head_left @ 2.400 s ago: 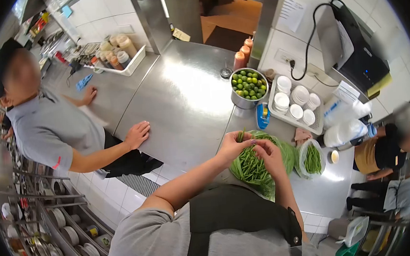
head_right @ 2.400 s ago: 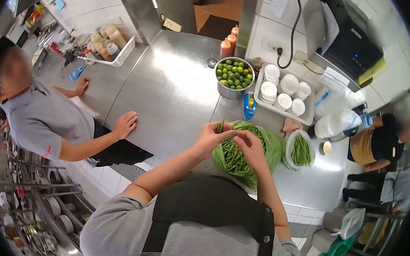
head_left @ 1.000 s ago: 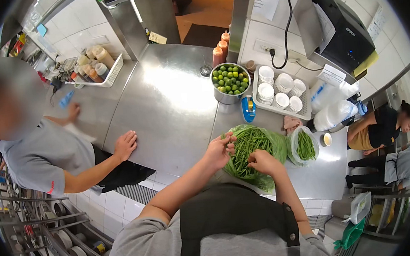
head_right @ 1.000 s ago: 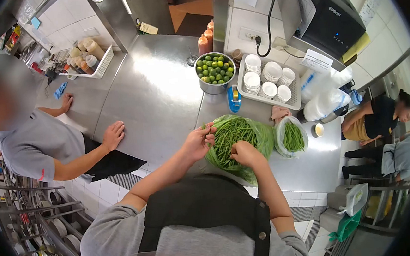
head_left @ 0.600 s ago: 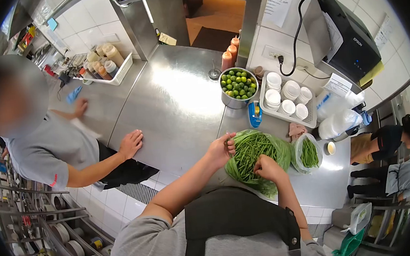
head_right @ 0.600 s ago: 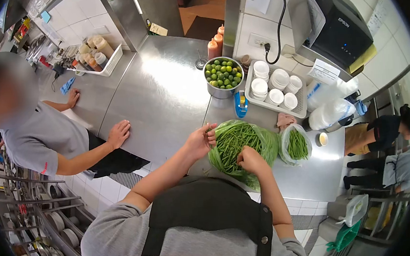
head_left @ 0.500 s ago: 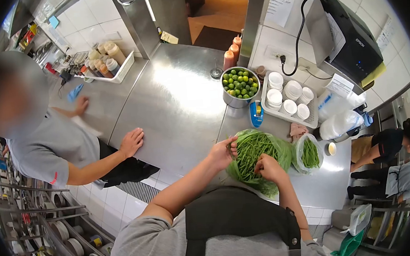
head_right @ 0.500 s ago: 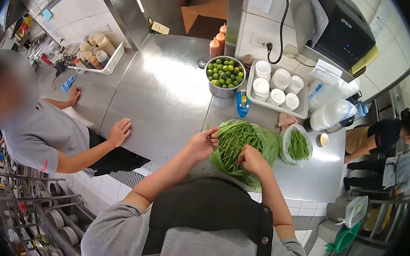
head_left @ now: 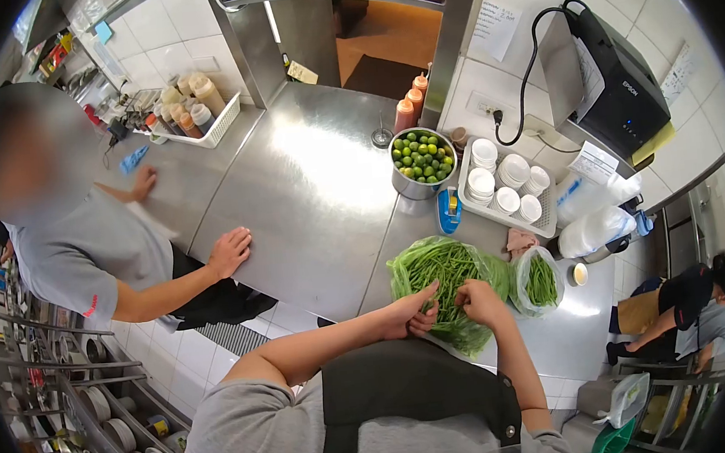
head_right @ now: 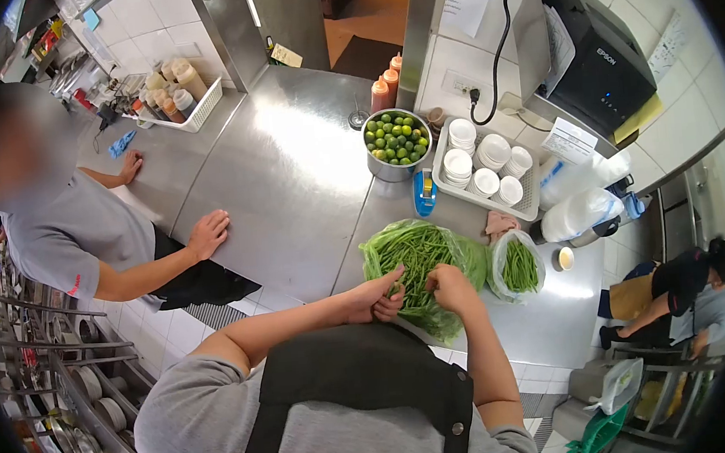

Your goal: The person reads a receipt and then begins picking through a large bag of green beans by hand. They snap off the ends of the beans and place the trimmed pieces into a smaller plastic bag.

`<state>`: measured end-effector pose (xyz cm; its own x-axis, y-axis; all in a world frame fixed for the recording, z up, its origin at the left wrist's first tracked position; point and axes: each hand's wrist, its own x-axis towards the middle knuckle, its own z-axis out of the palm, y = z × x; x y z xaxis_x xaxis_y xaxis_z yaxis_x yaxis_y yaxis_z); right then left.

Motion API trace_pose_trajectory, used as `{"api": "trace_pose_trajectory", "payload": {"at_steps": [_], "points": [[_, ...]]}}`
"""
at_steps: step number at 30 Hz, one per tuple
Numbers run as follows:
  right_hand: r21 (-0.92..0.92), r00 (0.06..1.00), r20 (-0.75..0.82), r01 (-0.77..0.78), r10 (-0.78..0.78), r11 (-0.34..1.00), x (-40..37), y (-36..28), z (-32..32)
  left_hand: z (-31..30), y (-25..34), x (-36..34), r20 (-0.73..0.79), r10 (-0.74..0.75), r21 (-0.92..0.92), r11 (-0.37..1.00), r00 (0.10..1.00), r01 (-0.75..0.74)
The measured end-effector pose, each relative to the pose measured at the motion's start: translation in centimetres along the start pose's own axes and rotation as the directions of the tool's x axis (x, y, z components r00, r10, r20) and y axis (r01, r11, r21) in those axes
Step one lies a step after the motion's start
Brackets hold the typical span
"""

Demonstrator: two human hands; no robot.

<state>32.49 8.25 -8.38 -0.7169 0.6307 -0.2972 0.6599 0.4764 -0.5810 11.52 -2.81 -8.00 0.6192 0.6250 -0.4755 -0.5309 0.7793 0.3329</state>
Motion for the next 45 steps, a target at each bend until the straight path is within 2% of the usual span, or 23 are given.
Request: {"api": "trace_pose_trajectory", "payload": {"at_steps": [4, 8, 11, 14, 17, 18, 19, 20, 23, 24, 26, 28, 31, 34, 35, 36, 37, 38, 40, 41, 43, 44, 45], "points": [[0.143, 0.999, -0.007, 0.051, -0.051, 0.988, 0.2, -0.8, -1.9, 2.0, 0.9, -0.5, -0.064, -0.01, -0.045, 0.999, 0.998, 0.008], [0.271, 1.0, 0.003, -0.009, 0.009, 0.963, 0.4, -0.9, -3.4, 1.4, 0.2, 1.1, 0.031, -0.022, -0.032, 0.999, 0.999, 0.023], [0.48, 0.998, -0.062, 0.011, 0.022, 0.877, 0.7, -0.6, -3.6, 0.8, -0.1, 1.4, 0.101, -0.058, -0.1, 0.993, 0.993, 0.068], [0.497, 0.992, -0.114, 0.004, 0.06, 0.868, 0.2, -2.7, -5.3, 0.5, 0.0, 1.0, 0.144, -0.065, -0.171, 0.981, 0.987, 0.09], [0.669, 0.942, -0.324, 0.161, 0.09, 0.725, 0.0, -2.6, -7.5, 0.0, 0.0, 1.3, 0.107, -0.044, -0.206, 0.976, 0.993, 0.066], [0.662, 0.882, -0.453, 0.236, 0.129, 0.711, -0.5, -2.6, -9.0, -0.1, 0.1, 1.5, 0.082, -0.037, -0.214, 0.975, 0.996, 0.054], [0.623, 0.653, -0.714, 0.427, 0.254, 0.655, -2.6, -1.8, -12.1, -0.6, 0.3, 1.1, 0.042, 0.01, -0.245, 0.97, 0.999, 0.0], [0.464, 0.528, -0.829, 0.468, 0.184, 0.752, -4.4, 1.9, -14.1, -0.9, 0.4, 1.1, 0.02, 0.011, -0.297, 0.955, 1.0, -0.005], [0.267, -0.045, -0.934, 0.568, 0.354, 0.779, -11.8, 2.7, -21.3, -1.5, 0.3, 1.3, -0.047, 0.003, -0.407, 0.913, 0.999, -0.022], [0.209, -0.157, -0.911, 0.621, 0.381, 0.756, -14.8, 5.0, -23.1, -1.6, 0.5, 1.4, -0.085, 0.004, -0.41, 0.911, 0.996, -0.038], [0.015, -0.2, -0.931, 0.815, 0.306, 0.579, -23.1, 13.7, -26.3, -2.1, 0.3, 2.0, -0.121, 0.024, -0.399, 0.914, 0.992, -0.071], [-0.057, -0.087, -0.986, 0.977, 0.139, 0.206, -32.1, 25.5, -27.8, -3.8, 0.9, 2.4, -0.114, 0.064, -0.371, 0.923, 0.991, -0.102], [-0.194, -0.513, -0.792, 0.727, 0.332, 0.659, -29.8, 14.0, -27.4, -3.3, 3.7, 0.9, -0.189, 0.158, -0.346, 0.913, 0.969, -0.216], [-0.058, -0.522, -0.807, 0.534, 0.275, 0.843, -22.0, 3.4, -23.5, -2.2, 6.2, 0.2, -0.178, 0.299, -0.24, 0.911, 0.937, -0.336], [-0.032, -0.436, -0.865, 0.545, 0.25, 0.838, -19.5, 1.8, -21.9, -1.6, 6.7, 0.1, -0.181, 0.321, -0.211, 0.91, 0.929, -0.356], [-0.003, -0.341, -0.913, 0.555, 0.224, 0.832, -16.8, 1.2, -19.7, -0.8, 6.8, -0.1, -0.186, 0.346, -0.184, 0.907, 0.92, -0.378], [0.149, -0.205, -0.936, 0.504, 0.285, 0.851, -14.1, -1.4, -17.4, 0.1, 6.9, -0.1, -0.175, 0.37, -0.084, 0.918, 0.912, -0.389], [0.227, -0.046, -0.951, 0.566, 0.305, 0.793, -11.3, -2.5, -14.9, 1.3, 7.1, 0.0, -0.164, 0.396, 0.022, 0.917, 0.904, -0.398], [0.282, 0.345, -0.932, 0.505, 0.109, 0.816, -6.8, -5.5, -10.9, 3.5, 7.3, -0.4, -0.111, 0.443, 0.216, 0.884, 0.889, -0.414], [0.254, 0.554, -0.832, 0.428, -0.03, 0.867, -5.9, -8.1, -10.6, 4.9, 7.4, -0.8, -0.064, 0.555, 0.449, 0.758, 0.829, -0.473], [0.343, 0.708, -0.703, 0.412, -0.06, 0.844, -3.8, -8.6, -8.5, 7.4, 7.4, -1.6, 0.111, 0.704, 0.798, 0.357, 0.701, -0.485], [0.429, 0.753, -0.658, 0.404, -0.027, 0.808, -3.0, -9.7, -7.8, 7.8, 7.4, -1.8, 0.134, 0.739, 0.855, 0.249, 0.66, -0.454], [0.51, 0.794, -0.608, 0.393, -0.003, 0.765, -2.5, -10.4, -7.5, 7.7, 7.4, -1.8, 0.112, 0.76, 0.866, 0.242, 0.641, -0.437]]}}
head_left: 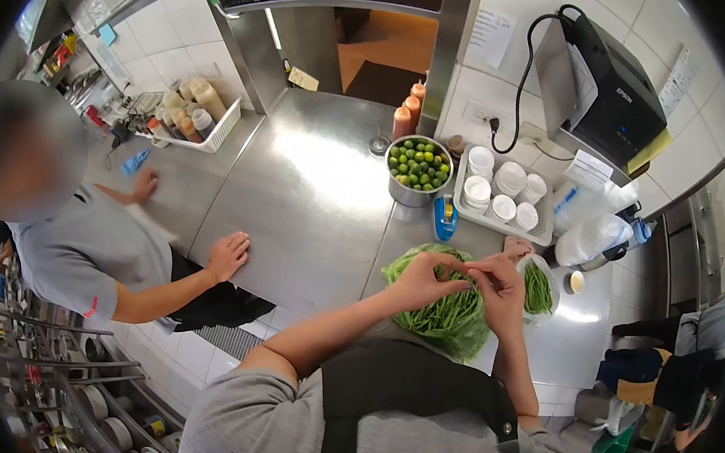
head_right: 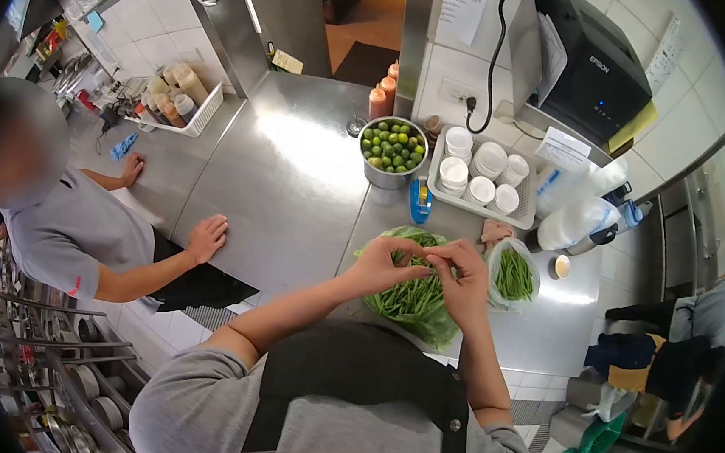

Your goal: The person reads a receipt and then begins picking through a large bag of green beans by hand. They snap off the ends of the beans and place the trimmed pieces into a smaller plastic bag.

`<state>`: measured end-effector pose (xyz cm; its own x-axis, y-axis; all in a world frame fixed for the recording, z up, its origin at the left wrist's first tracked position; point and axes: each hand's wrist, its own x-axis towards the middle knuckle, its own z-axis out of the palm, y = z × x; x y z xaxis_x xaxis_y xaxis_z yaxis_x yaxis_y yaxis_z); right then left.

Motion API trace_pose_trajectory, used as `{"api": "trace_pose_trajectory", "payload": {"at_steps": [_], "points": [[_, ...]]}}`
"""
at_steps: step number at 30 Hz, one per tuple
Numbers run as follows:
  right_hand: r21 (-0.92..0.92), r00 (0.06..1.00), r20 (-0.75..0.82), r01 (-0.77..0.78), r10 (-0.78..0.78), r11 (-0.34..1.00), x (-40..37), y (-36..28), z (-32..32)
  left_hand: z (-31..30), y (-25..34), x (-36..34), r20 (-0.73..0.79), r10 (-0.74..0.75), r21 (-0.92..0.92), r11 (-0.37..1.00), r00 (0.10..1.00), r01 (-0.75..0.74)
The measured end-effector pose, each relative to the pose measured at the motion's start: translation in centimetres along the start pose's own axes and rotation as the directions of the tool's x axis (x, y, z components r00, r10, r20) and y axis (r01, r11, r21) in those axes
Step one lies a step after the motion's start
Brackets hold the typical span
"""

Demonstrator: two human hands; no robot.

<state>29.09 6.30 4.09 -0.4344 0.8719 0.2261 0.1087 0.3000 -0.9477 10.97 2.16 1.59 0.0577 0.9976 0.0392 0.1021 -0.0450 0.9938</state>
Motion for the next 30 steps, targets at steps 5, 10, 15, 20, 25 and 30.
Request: {"api": "trace_pose_trajectory", "payload": {"at_steps": [5, 10, 15, 20, 25, 30], "points": [[0.0, 0.999, -0.04, -0.03, 0.03, 1.0, 0.5, -0.1, 0.9, 0.2, -0.4, -0.9, -0.14, 0.037, 0.092, 0.995, 0.989, -0.024], [0.015, 0.986, 0.073, -0.15, 0.148, 0.989, 0.4, 2.9, -0.3, 0.0, -1.3, -1.9, -0.137, 0.099, 0.168, 0.983, 0.986, -0.076], [0.194, 0.944, 0.191, -0.305, 0.269, 0.932, -0.7, 5.0, -0.8, 0.6, -2.7, -2.5, -0.05, 0.059, 0.185, 0.981, 0.997, -0.049], [0.557, 0.851, 0.375, -0.523, 0.367, 0.645, -2.1, 7.1, -0.8, 0.8, -2.8, -3.3, 0.023, 0.047, 0.229, 0.972, 0.999, -0.051], [0.676, 0.839, 0.426, -0.543, 0.337, 0.498, -2.3, 7.5, -0.4, 0.5, -4.3, -3.3, 0.048, 0.074, 0.251, 0.964, 0.996, -0.084], [-0.054, 0.898, 0.273, -0.344, 0.345, 0.938, -0.7, 9.0, -2.4, 0.7, -5.2, -2.5, -0.071, 0.138, -0.013, 0.99, 0.988, -0.139]]}}
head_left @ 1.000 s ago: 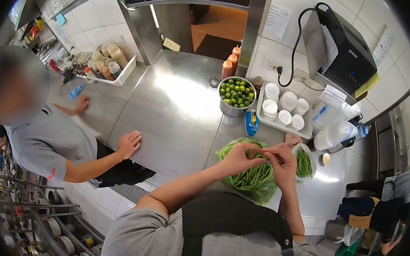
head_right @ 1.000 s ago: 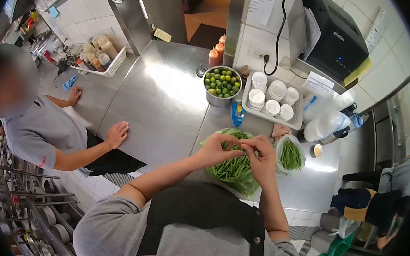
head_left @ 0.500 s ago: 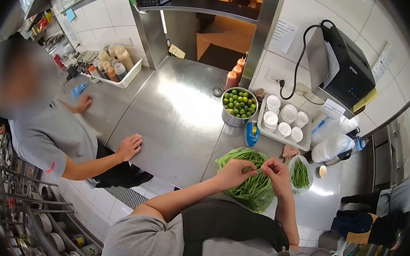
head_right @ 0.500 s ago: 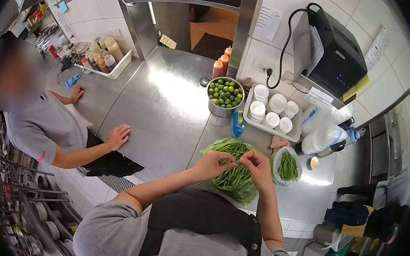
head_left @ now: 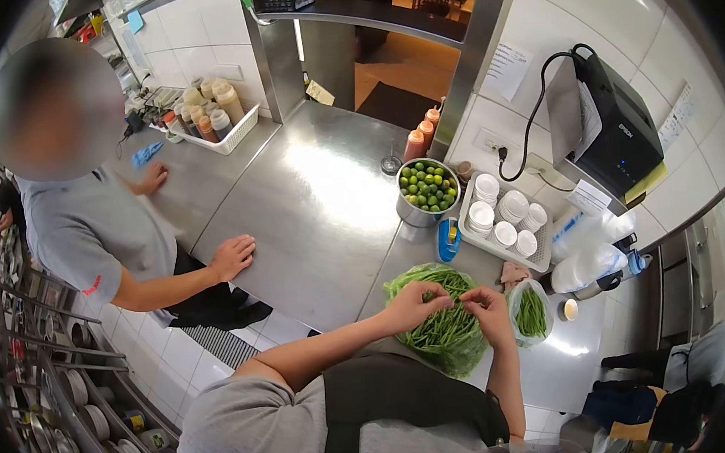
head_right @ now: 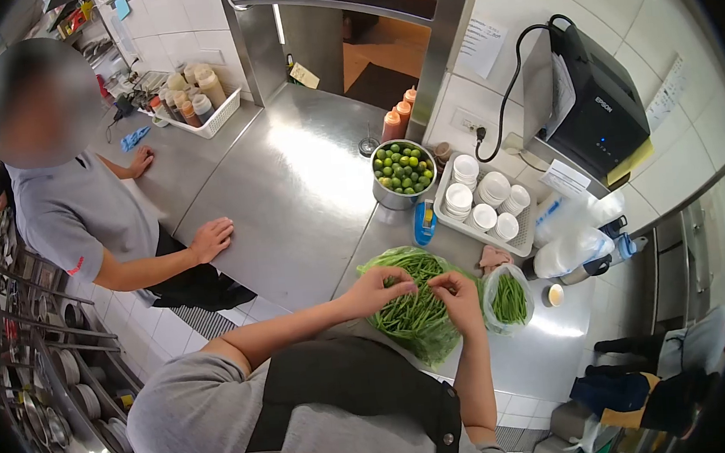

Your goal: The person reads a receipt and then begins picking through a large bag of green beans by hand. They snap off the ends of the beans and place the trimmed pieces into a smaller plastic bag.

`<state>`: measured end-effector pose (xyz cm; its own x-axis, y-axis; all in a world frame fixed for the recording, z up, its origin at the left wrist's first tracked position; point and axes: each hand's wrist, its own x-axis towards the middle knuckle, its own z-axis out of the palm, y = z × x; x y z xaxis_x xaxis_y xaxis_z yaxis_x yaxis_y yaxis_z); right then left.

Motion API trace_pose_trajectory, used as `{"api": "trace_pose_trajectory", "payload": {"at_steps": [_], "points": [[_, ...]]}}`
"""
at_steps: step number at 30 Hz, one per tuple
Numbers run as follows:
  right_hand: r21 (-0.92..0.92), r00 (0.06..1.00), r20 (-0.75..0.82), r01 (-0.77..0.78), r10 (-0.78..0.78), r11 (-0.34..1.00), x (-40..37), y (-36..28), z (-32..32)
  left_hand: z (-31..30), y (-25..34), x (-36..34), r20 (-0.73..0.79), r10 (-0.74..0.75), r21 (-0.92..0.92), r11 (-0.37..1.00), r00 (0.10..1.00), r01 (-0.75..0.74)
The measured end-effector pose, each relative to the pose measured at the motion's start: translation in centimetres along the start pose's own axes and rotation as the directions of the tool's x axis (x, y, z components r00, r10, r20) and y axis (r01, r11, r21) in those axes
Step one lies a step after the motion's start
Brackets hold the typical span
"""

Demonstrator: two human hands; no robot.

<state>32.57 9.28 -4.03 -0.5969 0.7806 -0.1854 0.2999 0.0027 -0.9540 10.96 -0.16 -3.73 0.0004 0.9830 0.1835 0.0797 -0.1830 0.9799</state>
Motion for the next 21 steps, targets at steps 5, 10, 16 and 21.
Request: {"api": "trace_pose_trajectory", "payload": {"at_steps": [5, 10, 16, 21], "points": [[-0.071, 0.949, 0.316, 0.012, 0.011, 0.997, -0.8, -2.8, 1.2, -0.4, -0.4, 0.5, -0.091, -0.307, -0.347, 0.902, 0.947, 0.259], [0.054, 0.99, 0.111, 0.084, -0.09, 0.995, 0.4, -2.8, 5.8, 0.4, -0.2, 1.7, -0.21, -0.314, -0.462, 0.867, 0.926, 0.189], [0.07, 0.988, -0.094, 0.128, -0.122, 0.989, 1.0, -2.6, 6.0, -1.1, 0.7, 3.2, -0.336, -0.317, -0.6, 0.798, 0.887, 0.058], [0.066, 0.916, -0.283, 0.315, -0.285, 0.947, -0.1, -4.5, 4.9, -1.9, 0.2, 2.8, -0.381, -0.476, -0.734, 0.677, 0.793, 0.054]]}}
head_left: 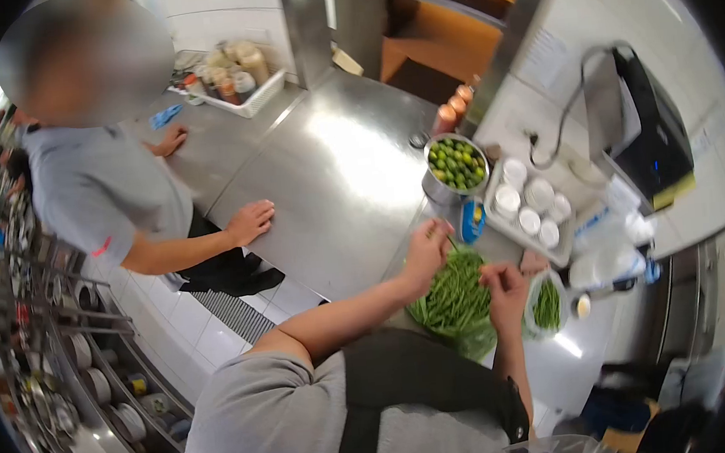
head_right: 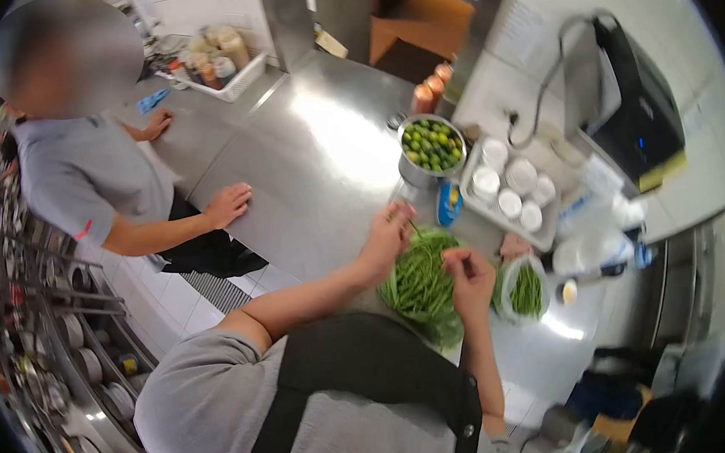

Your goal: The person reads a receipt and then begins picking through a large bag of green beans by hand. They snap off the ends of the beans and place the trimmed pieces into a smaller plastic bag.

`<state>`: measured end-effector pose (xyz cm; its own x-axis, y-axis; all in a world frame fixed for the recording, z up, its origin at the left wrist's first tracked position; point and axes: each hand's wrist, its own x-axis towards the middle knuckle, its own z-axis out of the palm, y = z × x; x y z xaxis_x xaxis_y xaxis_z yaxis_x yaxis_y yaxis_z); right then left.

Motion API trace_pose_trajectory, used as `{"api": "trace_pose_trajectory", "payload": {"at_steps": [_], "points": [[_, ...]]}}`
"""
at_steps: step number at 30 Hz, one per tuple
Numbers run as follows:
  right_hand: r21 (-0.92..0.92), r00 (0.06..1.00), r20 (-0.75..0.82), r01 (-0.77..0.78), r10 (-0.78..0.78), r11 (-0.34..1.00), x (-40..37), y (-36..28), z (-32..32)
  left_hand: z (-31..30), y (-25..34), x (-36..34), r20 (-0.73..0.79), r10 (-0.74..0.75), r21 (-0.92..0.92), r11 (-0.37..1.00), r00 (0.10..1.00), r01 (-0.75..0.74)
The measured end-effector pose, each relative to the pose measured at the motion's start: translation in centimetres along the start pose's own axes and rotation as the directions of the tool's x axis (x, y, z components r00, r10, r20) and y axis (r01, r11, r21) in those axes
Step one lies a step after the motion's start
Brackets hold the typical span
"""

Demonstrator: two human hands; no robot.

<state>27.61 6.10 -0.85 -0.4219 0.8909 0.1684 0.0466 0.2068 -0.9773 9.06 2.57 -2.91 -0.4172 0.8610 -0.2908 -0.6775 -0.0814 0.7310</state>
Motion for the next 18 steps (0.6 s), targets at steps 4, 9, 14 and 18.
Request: {"api": "trace_pose_trajectory", "payload": {"at_steps": [4, 9, 14, 18], "points": [[-0.016, 0.942, -0.229, 0.247, -0.244, 0.969, -0.1, -3.6, -2.7, -3.8, -1.1, 4.2, -0.073, -0.155, -0.217, 0.967, 0.985, 0.136], [-0.275, 0.954, -0.158, 0.205, -0.254, 0.939, 1.0, -3.8, -4.9, -5.4, 2.4, 3.7, 0.139, -0.264, -0.34, 0.893, 0.955, 0.296], [-0.666, 0.897, 0.352, 0.039, 0.268, 0.745, -1.1, 4.4, -5.4, -5.5, -0.2, 1.7, 0.092, -0.389, -0.328, 0.858, 0.917, 0.396], [-0.584, 0.891, 0.264, -0.158, 0.37, 0.796, 0.1, 6.3, -3.3, -7.4, -4.1, 2.1, -0.072, -0.43, 0.006, 0.902, 0.9, 0.431]]}}
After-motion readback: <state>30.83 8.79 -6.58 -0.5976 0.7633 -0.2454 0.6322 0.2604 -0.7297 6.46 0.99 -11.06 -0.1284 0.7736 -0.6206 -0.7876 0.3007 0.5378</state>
